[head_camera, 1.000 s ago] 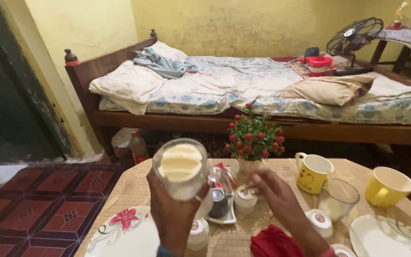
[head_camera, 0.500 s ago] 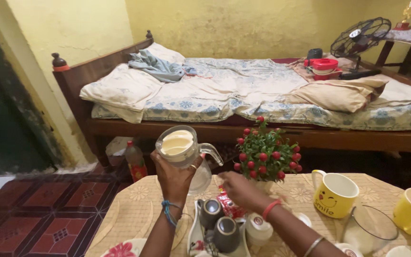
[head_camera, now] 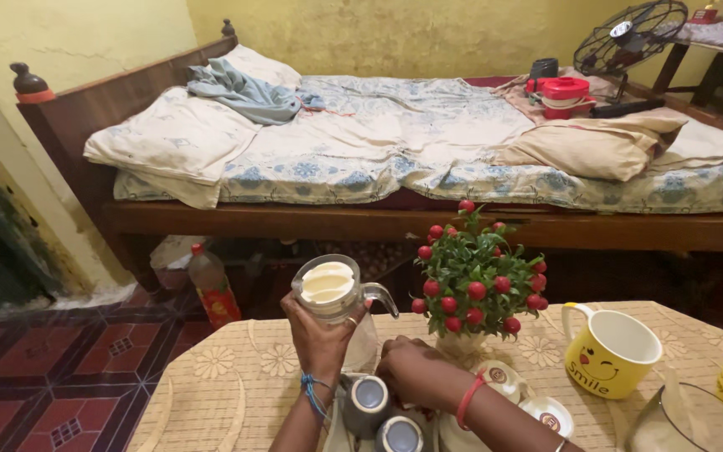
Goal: The person wipes a large clear glass pitcher and a yellow mug with a red cloth and handles several small white cups on a table.
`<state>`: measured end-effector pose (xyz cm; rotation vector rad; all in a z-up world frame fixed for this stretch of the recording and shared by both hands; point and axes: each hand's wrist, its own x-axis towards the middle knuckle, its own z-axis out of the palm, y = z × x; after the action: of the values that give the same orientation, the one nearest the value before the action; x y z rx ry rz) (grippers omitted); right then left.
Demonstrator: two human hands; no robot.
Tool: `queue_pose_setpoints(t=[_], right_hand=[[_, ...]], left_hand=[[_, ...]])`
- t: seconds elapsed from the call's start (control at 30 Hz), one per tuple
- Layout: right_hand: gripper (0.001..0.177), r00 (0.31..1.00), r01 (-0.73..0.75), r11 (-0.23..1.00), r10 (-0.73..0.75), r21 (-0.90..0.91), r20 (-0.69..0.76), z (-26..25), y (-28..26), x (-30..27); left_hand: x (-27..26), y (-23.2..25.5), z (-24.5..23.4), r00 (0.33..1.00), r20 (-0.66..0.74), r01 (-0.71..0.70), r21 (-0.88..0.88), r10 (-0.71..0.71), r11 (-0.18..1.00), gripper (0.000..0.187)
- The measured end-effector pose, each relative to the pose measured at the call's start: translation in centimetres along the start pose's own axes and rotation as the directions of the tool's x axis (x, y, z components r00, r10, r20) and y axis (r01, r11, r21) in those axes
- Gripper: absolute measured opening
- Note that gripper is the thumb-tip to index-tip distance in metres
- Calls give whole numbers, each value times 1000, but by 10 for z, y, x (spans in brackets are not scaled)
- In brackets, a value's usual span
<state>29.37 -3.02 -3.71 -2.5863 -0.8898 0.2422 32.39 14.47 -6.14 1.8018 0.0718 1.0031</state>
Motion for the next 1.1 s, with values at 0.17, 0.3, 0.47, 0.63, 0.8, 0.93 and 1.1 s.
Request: queue_pose_setpoints(t=[0.17, 0.3, 0.47, 0.63, 0.8, 0.93, 1.1], right_hand=[[16, 980, -189, 978, 183, 86, 74, -3, -6, -14], [12, 996, 75, 995, -72, 64, -46, 9, 1, -13], [13, 994, 103, 993, -101, 53, -46, 15, -3, -21], [11, 997, 79, 997, -79, -1, 0, 14, -8, -23], [33, 954, -260, 931, 289, 258, -82, 10, -15, -22], [68, 876, -413, 873, 459, 260, -148, 3, -27, -21], [86, 894, -162, 926, 284, 341, -347, 7, -40, -12]], left_hand=[[-9, 2, 15, 998, 63, 12, 25, -14, 1000, 105], [-10, 7, 21, 997, 66, 44, 6, -44, 999, 108], [-11, 12, 10, 993, 116, -17, 118, 3, 993, 116], [-15, 34, -4, 988, 157, -35, 265, -7, 964, 134], [-14, 77, -36, 895, 285, 218, 390, -343, 895, 150], [-18, 91, -55, 866, 358, 116, 534, -349, 837, 127], [-27, 85, -54, 912, 341, 12, 531, -226, 847, 114]])
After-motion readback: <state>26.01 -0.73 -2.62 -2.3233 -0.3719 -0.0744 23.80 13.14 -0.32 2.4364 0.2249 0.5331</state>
